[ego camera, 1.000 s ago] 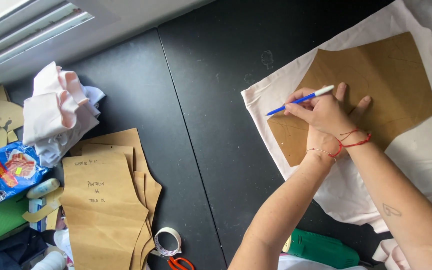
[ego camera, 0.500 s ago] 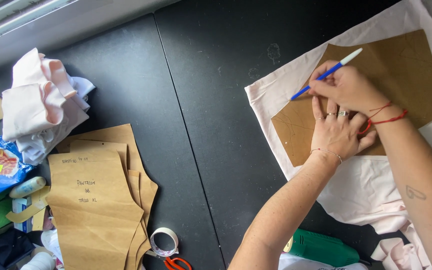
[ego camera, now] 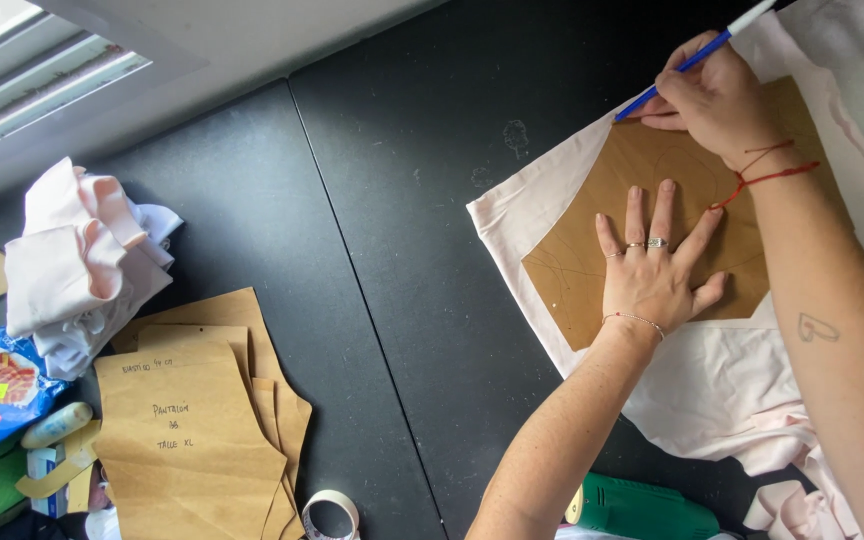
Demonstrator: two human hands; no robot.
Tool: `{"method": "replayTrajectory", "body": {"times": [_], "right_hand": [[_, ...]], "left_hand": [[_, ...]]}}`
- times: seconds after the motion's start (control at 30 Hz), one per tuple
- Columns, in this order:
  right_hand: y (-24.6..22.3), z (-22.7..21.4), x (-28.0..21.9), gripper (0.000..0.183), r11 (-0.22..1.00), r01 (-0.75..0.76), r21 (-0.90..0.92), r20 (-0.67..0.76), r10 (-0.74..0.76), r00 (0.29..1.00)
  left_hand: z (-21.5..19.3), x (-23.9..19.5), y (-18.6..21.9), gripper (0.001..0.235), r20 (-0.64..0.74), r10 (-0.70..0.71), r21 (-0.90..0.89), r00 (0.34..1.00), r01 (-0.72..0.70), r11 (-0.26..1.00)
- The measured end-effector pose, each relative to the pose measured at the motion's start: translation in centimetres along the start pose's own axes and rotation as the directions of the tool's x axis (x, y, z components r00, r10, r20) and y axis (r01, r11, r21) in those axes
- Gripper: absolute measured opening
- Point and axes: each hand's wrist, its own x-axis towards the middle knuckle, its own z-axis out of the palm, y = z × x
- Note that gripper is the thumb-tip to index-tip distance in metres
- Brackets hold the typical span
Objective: Tracing garment patterns onto fabric with a pen, cutting the shapes out using an electric rotary cutter, and folding the finished pieces.
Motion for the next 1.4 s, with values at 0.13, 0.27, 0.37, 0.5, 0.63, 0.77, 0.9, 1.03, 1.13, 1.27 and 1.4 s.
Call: {"method": "replayTrajectory", "body": {"times": [0.13, 0.27, 0.37, 0.5, 0.63, 0.77, 0.9, 1.03, 1.13, 1.27, 1.4], "right_hand": [[2.8, -0.2, -1.0, 0.004, 0.981, 0.075, 0.177, -0.160, -0.046, 0.986], [3.5, 0.4, -2.1, 0.008, 0.981, 0.157, 0.118, -0.188, -0.133, 0.973], [3.0, 0.3, -2.7, 0.009, 0.982, 0.125, 0.143, -0.232, -0.090, 0.969], [2.7, -1.3, -4.0, 0.008, 0.985, 0.070, 0.158, -0.236, -0.032, 0.971], [5.5, -5.1, -3.5, 0.006, 0.986, 0.081, 0.145, -0.254, -0.042, 0.966], [6.4, -8.2, -3.4, 0.005, 0.989, 0.049, 0.136, -0.315, -0.004, 0.949], [5.9, -8.8, -3.4, 0.005, 0.970, 0.007, 0.243, -0.410, 0.096, 0.907], [5.6, -7.4, -4.4, 0.007, 0.961, 0.098, 0.258, -0.532, 0.056, 0.845], [7.8, -7.0, -5.5, 0.005, 0.954, 0.236, 0.185, -0.621, -0.073, 0.780], [8.5, -6.7, -6.2, 0.004, 0.943, 0.280, 0.178, -0.653, -0.099, 0.750], [8.8, -7.2, -8.1, 0.005, 0.968, 0.240, 0.072, -0.649, -0.137, 0.748]], "left_hand": [[0.2, 0.0, 0.1, 0.070, 0.065, 0.016, 0.046, 0.998, -0.019, 0.999], [0.1, 0.0, 0.1, 0.071, 0.040, 0.011, 0.059, 0.999, -0.013, 0.998], [0.2, 0.2, 0.1, 0.071, 0.036, 0.023, 0.028, 0.999, -0.024, 0.999], [0.1, 0.1, 0.3, 0.069, 0.019, 0.037, -0.002, 0.999, -0.037, 0.999], [-0.2, 0.3, 0.3, 0.068, 0.098, 0.040, 0.019, 0.994, -0.042, 0.999], [0.3, 0.3, 0.8, 0.067, 0.073, 0.042, -0.017, 0.996, -0.041, 0.999], [0.6, 1.6, 2.1, 0.038, -0.155, 0.060, -0.284, 0.986, -0.102, 0.953], [2.4, 2.5, 4.1, 0.005, -0.252, 0.117, -0.330, 0.961, -0.199, 0.923], [1.6, 2.8, 5.0, 0.051, -0.107, 0.113, -0.120, 0.988, -0.126, 0.985], [-0.4, 4.8, 5.8, 0.049, 0.243, 0.131, -0.141, 0.961, -0.099, 0.985], [-2.5, 6.4, 6.2, 0.058, 0.606, 0.130, -0.156, 0.785, -0.043, 0.987]]}}
